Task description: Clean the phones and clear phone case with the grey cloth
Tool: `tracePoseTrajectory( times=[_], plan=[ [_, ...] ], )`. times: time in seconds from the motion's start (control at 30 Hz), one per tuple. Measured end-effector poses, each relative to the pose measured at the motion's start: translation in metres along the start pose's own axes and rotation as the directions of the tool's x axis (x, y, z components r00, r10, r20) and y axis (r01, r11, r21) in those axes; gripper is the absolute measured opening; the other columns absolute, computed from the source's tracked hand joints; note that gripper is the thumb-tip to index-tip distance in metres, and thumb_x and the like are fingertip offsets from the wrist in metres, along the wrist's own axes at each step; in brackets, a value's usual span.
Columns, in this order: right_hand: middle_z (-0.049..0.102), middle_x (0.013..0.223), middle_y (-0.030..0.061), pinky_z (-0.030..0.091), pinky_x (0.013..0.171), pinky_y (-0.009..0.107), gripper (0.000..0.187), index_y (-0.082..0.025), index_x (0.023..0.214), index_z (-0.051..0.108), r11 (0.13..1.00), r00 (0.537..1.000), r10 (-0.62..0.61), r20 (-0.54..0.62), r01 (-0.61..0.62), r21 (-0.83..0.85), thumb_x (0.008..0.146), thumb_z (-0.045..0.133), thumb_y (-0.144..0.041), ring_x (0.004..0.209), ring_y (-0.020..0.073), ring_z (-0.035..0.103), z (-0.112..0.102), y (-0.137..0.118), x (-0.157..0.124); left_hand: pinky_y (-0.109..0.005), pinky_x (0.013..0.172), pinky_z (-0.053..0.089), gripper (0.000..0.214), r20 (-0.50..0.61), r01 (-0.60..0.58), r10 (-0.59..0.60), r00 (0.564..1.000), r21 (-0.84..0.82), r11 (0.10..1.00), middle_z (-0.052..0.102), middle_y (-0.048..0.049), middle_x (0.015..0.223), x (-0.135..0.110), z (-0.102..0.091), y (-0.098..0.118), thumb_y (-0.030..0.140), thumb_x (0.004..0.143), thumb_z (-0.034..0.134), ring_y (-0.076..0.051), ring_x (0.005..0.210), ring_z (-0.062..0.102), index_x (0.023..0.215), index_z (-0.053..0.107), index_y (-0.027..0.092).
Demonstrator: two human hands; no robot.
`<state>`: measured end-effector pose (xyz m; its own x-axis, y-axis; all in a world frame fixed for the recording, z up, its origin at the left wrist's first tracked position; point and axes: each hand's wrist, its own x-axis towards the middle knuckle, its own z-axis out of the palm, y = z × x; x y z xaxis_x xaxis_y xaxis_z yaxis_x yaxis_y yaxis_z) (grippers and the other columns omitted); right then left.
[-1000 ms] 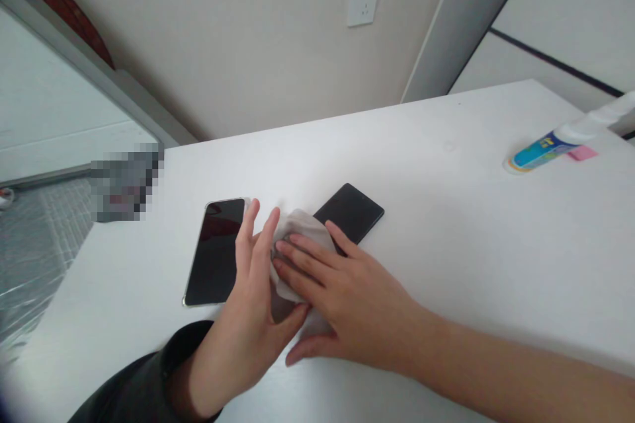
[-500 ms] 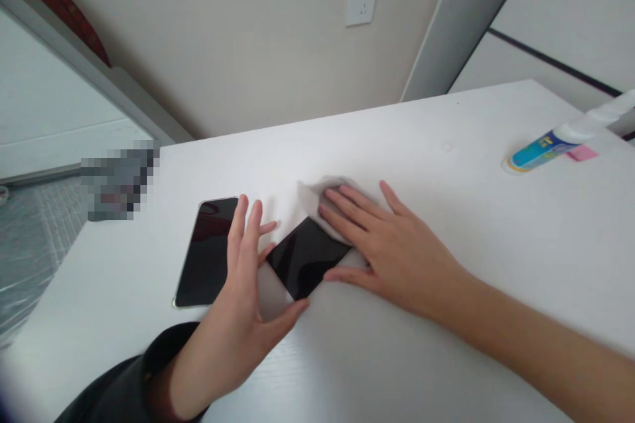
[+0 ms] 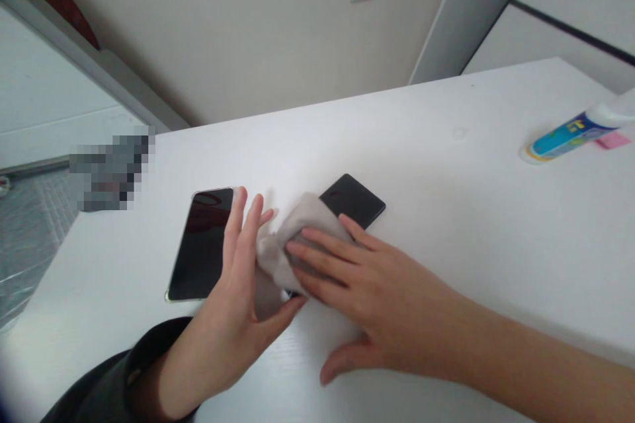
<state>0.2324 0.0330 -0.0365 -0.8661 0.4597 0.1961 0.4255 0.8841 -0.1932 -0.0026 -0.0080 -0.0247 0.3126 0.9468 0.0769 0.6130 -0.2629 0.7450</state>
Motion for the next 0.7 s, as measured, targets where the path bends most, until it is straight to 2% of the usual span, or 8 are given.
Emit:
tracePoseTrajectory(
  times=[0.07, 0.13, 0.2, 0.23, 0.37, 0.5, 0.6, 0.7],
  plan=[
    [0.052, 0.155, 0.0094, 0.014, 0.128, 0.053, 0.079, -0.02, 0.149, 0.049, 0.998, 0.998, -0.054, 0.011, 0.054, 0.012, 0.094, 0.043, -0.076, 0.148, 0.0279, 0.042, -0.001, 0.003, 0.0, -0.062, 0.12, 0.035, 0.116, 0.014, -0.006, 0.006, 1.0, 0.009, 1.0, -0.016, -0.004, 0.172, 0.0, 0.0, 0.0, 0.008, 0.08, 0.071, -0.043, 0.157, 0.011, 0.162, -0.003, 0.041],
    [0.051, 0.155, 0.0128, 0.015, 0.126, 0.06, 0.077, -0.019, 0.151, 0.046, 0.998, 0.999, 0.036, -0.035, -0.037, -0.044, 0.095, 0.046, -0.072, 0.147, 0.0325, 0.042, -0.003, 0.01, -0.002, -0.06, 0.121, 0.034, 0.113, 0.022, -0.012, 0.012, 1.0, 0.019, 1.0, -0.016, -0.0043, 0.172, 0.001, 0.0, 0.001, 0.009, 0.082, 0.07, -0.042, 0.157, 0.013, 0.162, -0.004, 0.04],
    [0.047, 0.157, 0.0181, 0.017, 0.124, 0.065, 0.085, -0.016, 0.153, 0.044, 0.988, 0.989, 0.127, -0.072, -0.133, -0.082, 0.092, 0.048, -0.075, 0.147, 0.0379, 0.04, -0.005, 0.015, -0.003, -0.06, 0.121, 0.034, 0.111, 0.027, -0.006, 0.006, 1.0, 0.023, 1.0, -0.015, -0.0047, 0.173, 0.001, -0.001, 0.001, 0.012, 0.084, 0.07, -0.041, 0.157, 0.017, 0.162, -0.004, 0.04],
    [0.045, 0.158, 0.0196, 0.018, 0.123, 0.065, 0.09, -0.014, 0.153, 0.043, 0.987, 0.989, 0.135, -0.064, -0.14, -0.081, 0.09, 0.048, -0.078, 0.148, 0.0391, 0.039, -0.005, 0.015, -0.004, -0.059, 0.121, 0.034, 0.11, 0.036, -0.004, 0.004, 0.999, 0.023, 1.0, -0.015, -0.0048, 0.173, 0.001, -0.002, 0.001, 0.013, 0.085, 0.069, -0.041, 0.156, 0.018, 0.162, -0.004, 0.04],
    [0.043, 0.16, 0.0164, 0.016, 0.125, 0.062, 0.093, -0.016, 0.149, 0.049, 1.0, 0.999, 0.017, 0.031, -0.016, -0.027, 0.086, 0.045, -0.084, 0.15, 0.0357, 0.036, -0.002, 0.001, -0.001, -0.057, 0.12, 0.037, 0.11, 0.102, -0.016, 0.013, 0.995, 0.025, 1.0, -0.014, -0.0042, 0.173, 0.001, -0.006, 0.002, 0.013, 0.084, 0.067, -0.04, 0.158, 0.008, 0.162, -0.006, 0.037],
    [0.042, 0.161, 0.0168, 0.015, 0.124, 0.065, 0.088, -0.017, 0.147, 0.05, 0.999, 0.999, 0.037, 0.023, -0.037, -0.033, 0.089, 0.044, -0.081, 0.151, 0.0352, 0.034, 0.0, -0.006, 0.0, -0.057, 0.122, 0.032, 0.11, 0.194, -0.024, 0.018, 0.981, 0.029, 0.999, -0.015, -0.0051, 0.173, 0.001, -0.011, 0.004, 0.008, 0.081, 0.059, -0.038, 0.158, -0.003, 0.163, -0.01, 0.03],
    [0.042, 0.161, 0.0146, 0.013, 0.125, 0.062, 0.069, -0.018, 0.145, 0.052, 0.999, 1.0, 0.028, 0.009, -0.028, -0.038, 0.098, 0.045, -0.067, 0.151, 0.0329, 0.035, -0.001, -0.002, -0.002, -0.054, 0.125, 0.028, 0.107, 0.24, -0.035, 0.031, 0.97, 0.013, 0.999, -0.016, -0.0064, 0.172, 0.001, -0.013, 0.006, 0.003, 0.078, 0.053, -0.035, 0.158, -0.002, 0.163, -0.008, 0.025],
    [0.046, 0.16, 0.0088, 0.005, 0.129, 0.052, 0.041, -0.021, 0.141, 0.056, 0.998, 0.999, 0.04, -0.017, -0.041, -0.045, 0.104, 0.044, -0.035, 0.15, 0.027, 0.038, -0.002, 0.0, -0.002, -0.05, 0.126, 0.027, 0.105, 0.239, -0.043, 0.042, 0.97, 0.003, 0.999, -0.015, -0.0075, 0.172, 0.001, -0.012, 0.007, -0.001, 0.074, 0.047, -0.032, 0.159, -0.002, 0.164, -0.004, 0.02]
  ],
)
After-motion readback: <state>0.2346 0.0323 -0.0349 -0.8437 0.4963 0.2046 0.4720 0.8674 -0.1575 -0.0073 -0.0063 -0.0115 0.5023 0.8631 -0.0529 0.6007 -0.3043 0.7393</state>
